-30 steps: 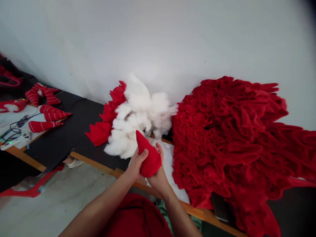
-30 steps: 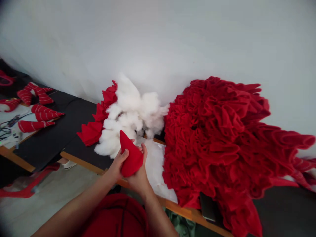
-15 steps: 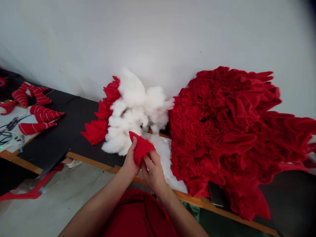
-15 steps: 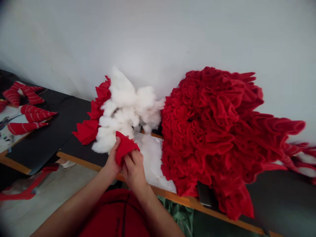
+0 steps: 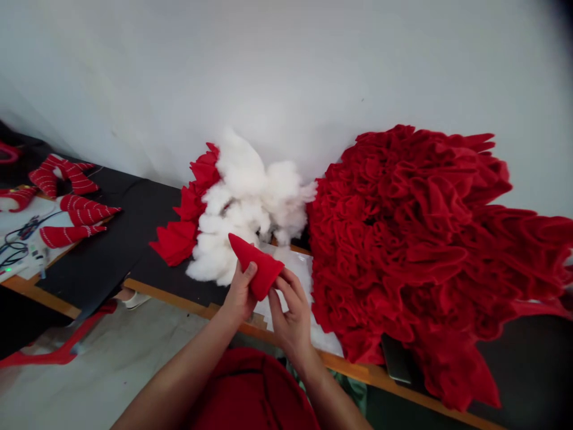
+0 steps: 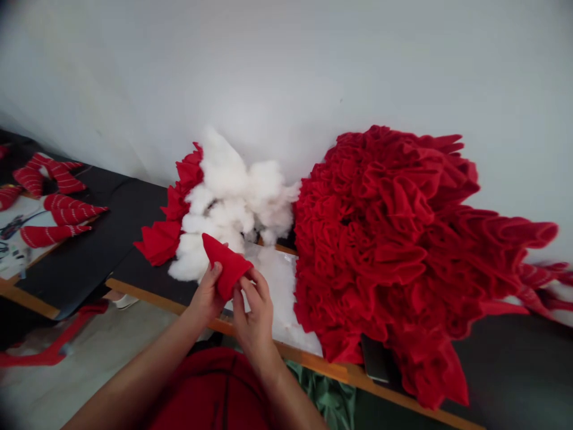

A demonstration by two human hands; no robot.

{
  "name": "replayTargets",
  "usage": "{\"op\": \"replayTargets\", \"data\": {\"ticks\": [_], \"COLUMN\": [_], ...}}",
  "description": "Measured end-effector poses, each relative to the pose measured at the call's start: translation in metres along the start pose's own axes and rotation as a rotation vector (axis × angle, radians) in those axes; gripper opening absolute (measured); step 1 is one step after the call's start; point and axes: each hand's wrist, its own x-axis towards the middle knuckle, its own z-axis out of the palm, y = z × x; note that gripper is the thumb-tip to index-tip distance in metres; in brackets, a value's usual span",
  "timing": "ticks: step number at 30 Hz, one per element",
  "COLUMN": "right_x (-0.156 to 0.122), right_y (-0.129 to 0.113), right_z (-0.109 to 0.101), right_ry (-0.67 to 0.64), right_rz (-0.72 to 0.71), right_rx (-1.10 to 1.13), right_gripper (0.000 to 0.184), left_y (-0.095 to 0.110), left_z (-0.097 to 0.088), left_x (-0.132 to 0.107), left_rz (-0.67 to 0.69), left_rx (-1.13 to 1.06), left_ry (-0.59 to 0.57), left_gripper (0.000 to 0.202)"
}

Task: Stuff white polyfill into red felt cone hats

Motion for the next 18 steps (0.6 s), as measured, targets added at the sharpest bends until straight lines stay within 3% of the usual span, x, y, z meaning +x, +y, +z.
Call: {"op": "replayTargets", "data": {"ticks": [4, 8, 11, 15, 18], "right_x": [-0.004, 0.0, 0.0, -0.005, -0.01], "right_y": [-0.005, -0.006, -0.005, -0.004, -0.004], "right_z": [-0.002, 0.004, 0.004, 0.005, 0.008], "right_ry": [-0.14, -0.192, -0.142, -0.225, -0.155], "right_rz": [0.305, 0.438, 0.354, 0.094, 0.051], "right_rx": [0.349, 0.526, 0.421, 0.132, 0.011], "right_gripper": [0.033, 0.037, 0.034, 0.043, 0.044], "left_y": [0.001, 0.0, 0.003, 0.008, 0.01], "left_z": [-0.001, -0.001, -0.001, 0.001, 0.004], "left_x": [-0.005, -0.007, -0.005, -0.009, -0.012], "left_rz": [0.031, 0.045, 0.027, -0.02, -0.015], "left_rx": [0.125, 0.151, 0.084, 0.089, 0.104], "left_ry": [-0.131, -0.19, -0.172, -0.193, -0.251], "left_gripper": [0.086, 0.087, 0.082, 0.073, 0.072]}}
